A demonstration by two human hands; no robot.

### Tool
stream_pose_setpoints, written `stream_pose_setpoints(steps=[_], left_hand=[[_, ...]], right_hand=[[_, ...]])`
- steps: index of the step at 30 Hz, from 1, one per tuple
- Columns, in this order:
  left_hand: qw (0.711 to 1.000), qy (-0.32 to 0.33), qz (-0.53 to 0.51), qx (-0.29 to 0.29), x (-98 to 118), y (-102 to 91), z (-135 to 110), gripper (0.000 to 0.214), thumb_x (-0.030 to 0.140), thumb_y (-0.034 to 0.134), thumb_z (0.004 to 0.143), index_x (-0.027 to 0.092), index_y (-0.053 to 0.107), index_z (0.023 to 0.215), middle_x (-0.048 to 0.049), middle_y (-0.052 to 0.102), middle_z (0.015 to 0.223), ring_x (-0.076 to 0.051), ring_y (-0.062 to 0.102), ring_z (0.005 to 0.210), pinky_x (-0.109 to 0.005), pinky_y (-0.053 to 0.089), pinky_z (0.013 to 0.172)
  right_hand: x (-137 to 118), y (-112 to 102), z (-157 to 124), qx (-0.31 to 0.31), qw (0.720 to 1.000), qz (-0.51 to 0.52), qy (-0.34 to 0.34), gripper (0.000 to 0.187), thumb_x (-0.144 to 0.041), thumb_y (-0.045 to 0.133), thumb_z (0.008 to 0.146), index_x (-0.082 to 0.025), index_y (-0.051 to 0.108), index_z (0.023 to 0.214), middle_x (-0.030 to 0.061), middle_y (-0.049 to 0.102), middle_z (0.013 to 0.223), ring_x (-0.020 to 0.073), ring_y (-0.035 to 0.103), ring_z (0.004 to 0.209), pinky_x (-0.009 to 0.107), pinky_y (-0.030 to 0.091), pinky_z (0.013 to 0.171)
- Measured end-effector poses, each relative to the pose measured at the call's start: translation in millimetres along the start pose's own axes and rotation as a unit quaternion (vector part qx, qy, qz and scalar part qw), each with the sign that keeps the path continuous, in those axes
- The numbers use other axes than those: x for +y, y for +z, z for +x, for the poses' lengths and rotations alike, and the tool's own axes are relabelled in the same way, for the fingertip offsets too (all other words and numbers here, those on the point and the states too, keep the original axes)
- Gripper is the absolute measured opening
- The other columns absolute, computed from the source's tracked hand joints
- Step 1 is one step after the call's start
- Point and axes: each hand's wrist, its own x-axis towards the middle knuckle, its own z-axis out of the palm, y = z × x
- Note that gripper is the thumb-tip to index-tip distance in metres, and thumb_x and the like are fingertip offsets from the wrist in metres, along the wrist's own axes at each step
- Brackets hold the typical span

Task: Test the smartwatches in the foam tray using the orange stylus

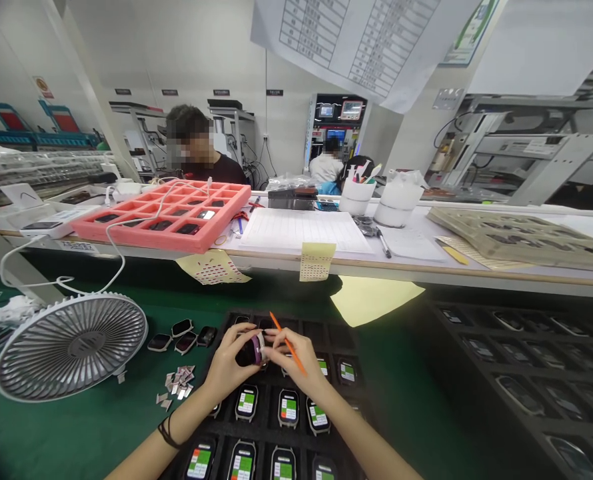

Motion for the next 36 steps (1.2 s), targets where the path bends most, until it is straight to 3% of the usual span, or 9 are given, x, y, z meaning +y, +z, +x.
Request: stream_pose_setpoints(steps=[2,5,8,12,19,26,30,32,36], left_hand=[[1.000,0.006,0.007,-0.010,-0.7,1.4,-0.6,0.050,0.010,0.065,0.068,0.024,0.057,0.115,-0.0093,0.056,0.114,-0.027,0.055,0.108,-0.042,0.048,0.091],[0.999,0.010,-0.013,-0.036,0.7,3.6,-0.8,0.052,0.008,0.062,0.070,0.025,0.054,0.118,-0.0080,0.056,0.112,-0.025,0.054,0.108,-0.040,0.048,0.091],[0.996,0.001,-0.063,-0.061,3.7,3.7,0.7,0.055,0.014,0.066,0.073,0.026,0.049,0.124,-0.0078,0.052,0.117,-0.024,0.052,0.113,-0.038,0.047,0.094],[0.990,-0.024,-0.111,-0.081,11.2,-2.3,4.9,0.058,0.022,0.070,0.074,0.027,0.046,0.127,-0.0087,0.050,0.122,-0.025,0.049,0.117,-0.040,0.045,0.096],[0.976,-0.024,-0.179,-0.120,40.1,-8.6,15.4,0.047,0.024,0.071,0.072,0.024,0.056,0.116,-0.0087,0.057,0.116,-0.024,0.057,0.103,-0.032,0.054,0.076],[0.923,-0.187,-0.314,-0.118,54.8,-3.1,27.4,0.056,0.032,0.075,0.066,0.017,0.054,0.115,-0.0083,0.067,0.100,-0.020,0.064,0.085,-0.027,0.055,0.064],[0.882,-0.253,-0.370,-0.144,56.4,-1.3,30.1,0.051,0.040,0.067,0.073,0.016,0.055,0.116,-0.0094,0.067,0.097,-0.019,0.065,0.077,-0.025,0.053,0.053],[0.891,-0.239,-0.366,-0.126,59.9,-2.1,29.0,0.048,0.039,0.064,0.075,0.017,0.055,0.118,-0.0086,0.068,0.097,-0.019,0.065,0.078,-0.026,0.053,0.055],[0.943,-0.150,-0.284,-0.092,68.2,-7.6,28.3,0.046,0.028,0.067,0.074,0.018,0.056,0.118,-0.0048,0.071,0.090,-0.019,0.066,0.082,-0.029,0.055,0.069]], right_hand=[[5.2,7.3,1.2,-0.027,0.999,0.017,0.030,0.033,-0.037,0.076,0.066,-0.021,0.047,0.067,0.0075,0.069,0.096,0.0194,0.067,0.075,0.030,0.056,0.064],[12.7,14.6,3.0,-0.027,0.995,0.076,0.061,0.043,-0.038,0.075,0.066,-0.022,0.035,0.064,0.0031,0.067,0.088,0.0117,0.060,0.057,0.025,0.051,0.054],[15.9,12.7,5.7,-0.023,0.986,0.140,0.084,0.048,-0.040,0.076,0.065,-0.023,0.031,0.063,0.0003,0.064,0.079,0.0119,0.058,0.057,0.025,0.048,0.053],[11.5,2.0,4.7,-0.005,0.987,0.136,0.088,0.049,-0.042,0.076,0.064,-0.022,0.031,0.060,-0.0006,0.063,0.076,0.0075,0.050,0.047,0.023,0.043,0.051],[-14.0,-15.4,-17.6,0.020,0.974,0.181,0.131,0.045,-0.041,0.074,0.068,-0.021,0.034,0.061,0.0003,0.063,0.075,0.0148,0.060,0.065,0.026,0.049,0.056],[-33.9,-37.3,-34.8,0.052,0.975,0.177,0.119,0.043,-0.034,0.076,0.067,-0.021,0.036,0.061,0.0010,0.067,0.080,0.0142,0.061,0.063,0.026,0.049,0.057],[-41.5,-45.7,-41.1,0.069,0.984,0.136,0.091,0.046,-0.032,0.078,0.065,-0.021,0.034,0.057,0.0061,0.072,0.089,0.0207,0.067,0.077,0.031,0.050,0.069],[-45.0,-47.6,-44.0,0.079,0.986,0.122,0.076,0.048,-0.031,0.078,0.065,-0.022,0.033,0.055,0.0087,0.073,0.090,0.0253,0.067,0.088,0.035,0.050,0.075],[-46.2,-50.9,-47.5,0.090,0.989,0.101,0.055,0.048,-0.030,0.076,0.067,-0.022,0.031,0.054,0.0108,0.073,0.088,0.0294,0.065,0.098,0.039,0.048,0.081]])
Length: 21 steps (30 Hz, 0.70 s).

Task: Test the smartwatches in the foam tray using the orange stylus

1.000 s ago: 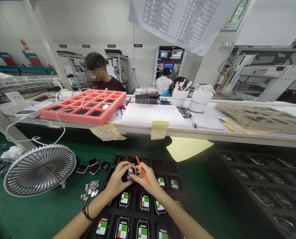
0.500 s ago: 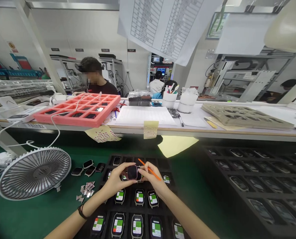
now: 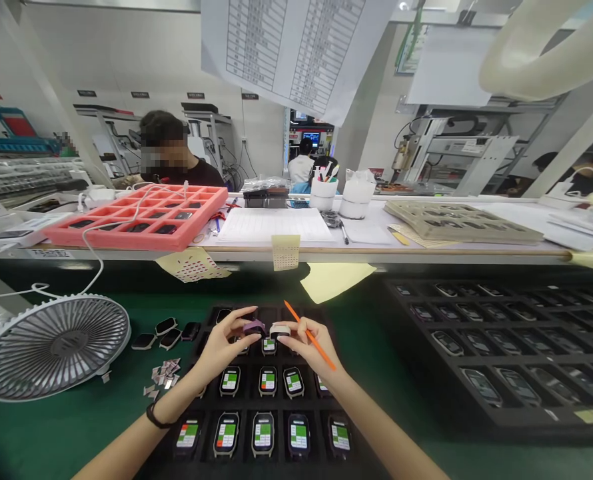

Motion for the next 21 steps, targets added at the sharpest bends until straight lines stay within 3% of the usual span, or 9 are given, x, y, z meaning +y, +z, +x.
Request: stream_pose_setpoints(steps=[5,8,10,12,16,21], left_hand=[[0.989,0.062,0.133,0.023,-16.6,1.2,21.3,0.030,0.027,0.061,0.080,0.019,0.062,0.109,-0.0064,0.068,0.104,-0.019,0.065,0.088,-0.028,0.054,0.073],[0.972,0.045,0.229,0.007,-44.3,7.4,46.6,0.029,0.021,0.056,0.082,0.017,0.059,0.110,-0.0064,0.069,0.097,-0.017,0.066,0.082,-0.026,0.054,0.068],[0.966,0.044,0.256,-0.004,-60.7,12.0,61.0,0.029,0.016,0.055,0.082,0.017,0.059,0.110,-0.0053,0.070,0.091,-0.016,0.065,0.073,-0.026,0.053,0.064],[0.956,0.054,0.288,-0.028,-71.1,14.9,70.2,0.024,0.014,0.054,0.082,0.018,0.061,0.105,-0.0045,0.070,0.089,-0.017,0.065,0.077,-0.028,0.052,0.069],[0.925,0.078,0.366,-0.063,-77.1,12.7,73.2,0.022,0.016,0.050,0.086,0.020,0.064,0.103,-0.0073,0.065,0.103,-0.024,0.055,0.102,-0.039,0.044,0.086],[0.890,0.071,0.437,-0.106,-68.4,-3.5,62.4,0.024,0.018,0.047,0.088,0.020,0.065,0.104,-0.0072,0.061,0.111,-0.024,0.052,0.106,-0.038,0.041,0.087]], right_hand=[[24.0,-10.9,14.9,-0.033,0.986,-0.155,-0.048,0.043,-0.035,0.068,0.073,-0.024,0.030,0.055,0.0085,0.069,0.076,0.0310,0.064,0.100,0.037,0.048,0.079],[47.9,-17.5,36.2,0.001,0.956,-0.282,-0.087,0.041,-0.038,0.061,0.074,-0.025,0.028,0.054,0.0019,0.057,0.057,0.0308,0.067,0.090,0.032,0.048,0.070],[59.8,-20.8,51.6,0.017,0.948,-0.304,-0.096,0.041,-0.038,0.060,0.073,-0.025,0.026,0.054,0.0004,0.053,0.054,0.0295,0.067,0.083,0.031,0.047,0.065],[66.2,-23.6,64.6,0.021,0.943,-0.315,-0.103,0.040,-0.039,0.060,0.072,-0.025,0.027,0.055,0.0001,0.054,0.055,0.0267,0.066,0.076,0.030,0.046,0.061],[70.6,-31.4,78.8,0.020,0.936,-0.333,-0.109,0.036,-0.039,0.058,0.072,-0.024,0.028,0.058,0.0029,0.061,0.066,0.0227,0.063,0.071,0.029,0.045,0.061],[76.1,-40.8,80.1,0.009,0.927,-0.361,-0.096,0.032,-0.037,0.055,0.073,-0.025,0.029,0.058,0.0005,0.054,0.058,0.0229,0.061,0.067,0.029,0.044,0.058]])
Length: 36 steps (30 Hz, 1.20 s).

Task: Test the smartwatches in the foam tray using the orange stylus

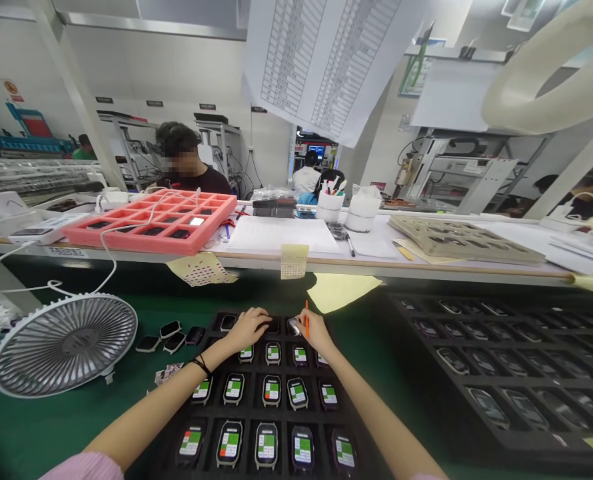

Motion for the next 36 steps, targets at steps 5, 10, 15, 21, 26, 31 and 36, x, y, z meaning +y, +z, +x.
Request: stream_pose_setpoints(steps=[5,10,15,21,26,31,36], left_hand=[[0.997,-0.049,0.066,-0.010,-6.5,-38.3,-29.8,0.022,0.023,0.044,0.090,0.018,0.063,0.102,-0.0077,0.061,0.108,-0.023,0.054,0.105,-0.035,0.040,0.087],[0.974,-0.169,0.145,-0.052,-12.4,-59.8,-68.4,0.023,0.022,0.046,0.088,0.009,0.064,0.085,-0.0158,0.065,0.084,-0.030,0.063,0.080,-0.040,0.046,0.072],[0.960,-0.205,0.181,-0.052,-4.2,-52.5,-92.8,0.022,0.018,0.041,0.090,0.008,0.060,0.097,-0.0193,0.065,0.094,-0.034,0.058,0.096,-0.043,0.044,0.080],[0.967,-0.208,0.136,-0.052,-10.4,-44.3,-93.4,0.024,0.021,0.038,0.092,0.010,0.054,0.106,-0.0162,0.064,0.102,-0.028,0.059,0.097,-0.035,0.044,0.081],[0.970,-0.222,0.076,-0.058,-22.1,-42.4,-87.5,0.028,0.031,0.034,0.095,0.012,0.053,0.103,-0.0126,0.068,0.091,-0.026,0.064,0.089,-0.031,0.045,0.071],[0.974,-0.211,0.028,-0.076,-22.7,-46.1,-91.2,0.031,0.032,0.031,0.095,0.015,0.053,0.109,-0.0088,0.069,0.082,-0.025,0.066,0.080,-0.029,0.043,0.065],[0.975,-0.171,-0.085,-0.115,-34.4,-53.4,-97.9,0.045,0.034,0.060,0.077,0.021,0.049,0.118,-0.0017,0.067,0.080,-0.022,0.065,0.077,-0.026,0.043,0.062]], right_hand=[[-26.8,10.0,-12.3,-0.001,0.999,-0.033,-0.025,0.025,-0.029,0.052,0.077,-0.024,0.033,0.063,0.0015,0.051,0.067,0.0216,0.056,0.072,0.031,0.042,0.065],[-82.3,48.2,-26.5,-0.139,0.984,-0.054,-0.096,0.017,-0.021,0.050,0.082,-0.023,0.037,0.070,-0.0006,0.052,0.071,0.0149,0.051,0.062,0.025,0.039,0.060],[-104.4,86.5,-22.9,-0.189,0.965,-0.183,0.006,0.008,-0.014,0.046,0.084,-0.020,0.044,0.079,0.0046,0.058,0.076,0.0175,0.056,0.064,0.025,0.036,0.057],[-103.6,99.3,-13.9,-0.200,0.957,-0.208,0.028,0.008,-0.010,0.045,0.085,-0.013,0.053,0.086,0.0162,0.065,0.085,0.0261,0.061,0.082,0.030,0.038,0.066],[-102.2,97.8,-14.7,-0.208,0.963,-0.164,0.043,0.017,-0.018,0.043,0.090,-0.015,0.056,0.101,0.0091,0.068,0.082,0.0216,0.065,0.078,0.026,0.040,0.065],[-100.2,102.6,-19.6,-0.203,0.971,-0.122,0.039,0.024,-0.022,0.037,0.093,-0.017,0.058,0.103,0.0100,0.070,0.083,0.0232,0.066,0.077,0.028,0.039,0.066],[-91.2,109.5,-18.8,-0.195,0.979,-0.060,0.029,0.021,-0.019,0.038,0.091,-0.017,0.058,0.095,0.0072,0.066,0.073,0.0220,0.064,0.069,0.028,0.039,0.060]])
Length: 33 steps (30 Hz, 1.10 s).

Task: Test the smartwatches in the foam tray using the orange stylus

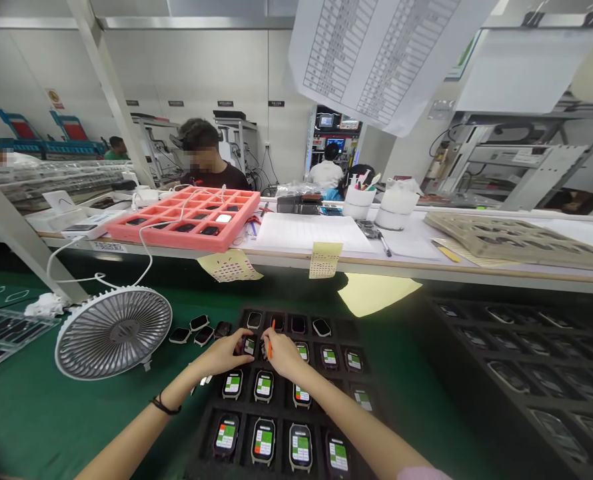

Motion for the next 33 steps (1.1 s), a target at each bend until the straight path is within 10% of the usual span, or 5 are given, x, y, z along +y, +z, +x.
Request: stream_pose_setpoints(steps=[6,10,18,33], left_hand=[[0.985,0.015,-0.173,-0.002,-14.8,-9.5,4.8,0.048,0.027,0.067,0.068,0.017,0.051,0.112,0.0009,0.062,0.073,-0.018,0.062,0.072,-0.026,0.044,0.062],[0.943,0.063,-0.323,0.042,1.2,-6.3,9.7,0.051,0.028,0.068,0.070,0.018,0.048,0.115,-0.0005,0.062,0.077,-0.016,0.060,0.072,-0.026,0.045,0.063],[0.833,0.086,-0.544,0.062,48.1,38.2,50.0,0.059,0.046,0.071,0.066,0.017,0.046,0.112,-0.0068,0.061,0.089,-0.016,0.063,0.067,-0.020,0.040,0.045],[0.864,0.077,-0.486,0.107,48.8,49.1,45.9,0.035,0.048,0.053,0.081,0.017,0.053,0.099,-0.0031,0.059,0.083,-0.011,0.053,0.060,-0.020,0.044,0.047]], right_hand=[[19.2,-11.6,-1.7,0.005,0.988,0.156,-0.018,0.028,-0.034,0.027,0.095,-0.021,0.052,0.097,-0.0028,0.056,0.054,0.0141,0.056,0.041,0.021,0.034,0.040],[32.5,-32.2,-7.6,0.042,0.922,0.384,0.010,0.035,-0.054,0.042,0.085,-0.022,0.050,0.095,-0.0065,0.050,0.045,0.0136,0.050,0.031,0.019,0.023,0.031],[39.6,-53.7,-19.6,0.087,0.858,0.505,0.040,0.037,-0.041,0.067,0.073,-0.021,0.053,0.100,0.0007,0.060,0.081,0.0132,0.062,0.048,0.020,0.036,0.035],[43.6,-57.0,-24.9,0.072,0.887,0.455,0.035,0.026,-0.043,0.057,0.081,-0.022,0.054,0.097,-0.0039,0.055,0.064,0.0133,0.060,0.044,0.020,0.035,0.034]])
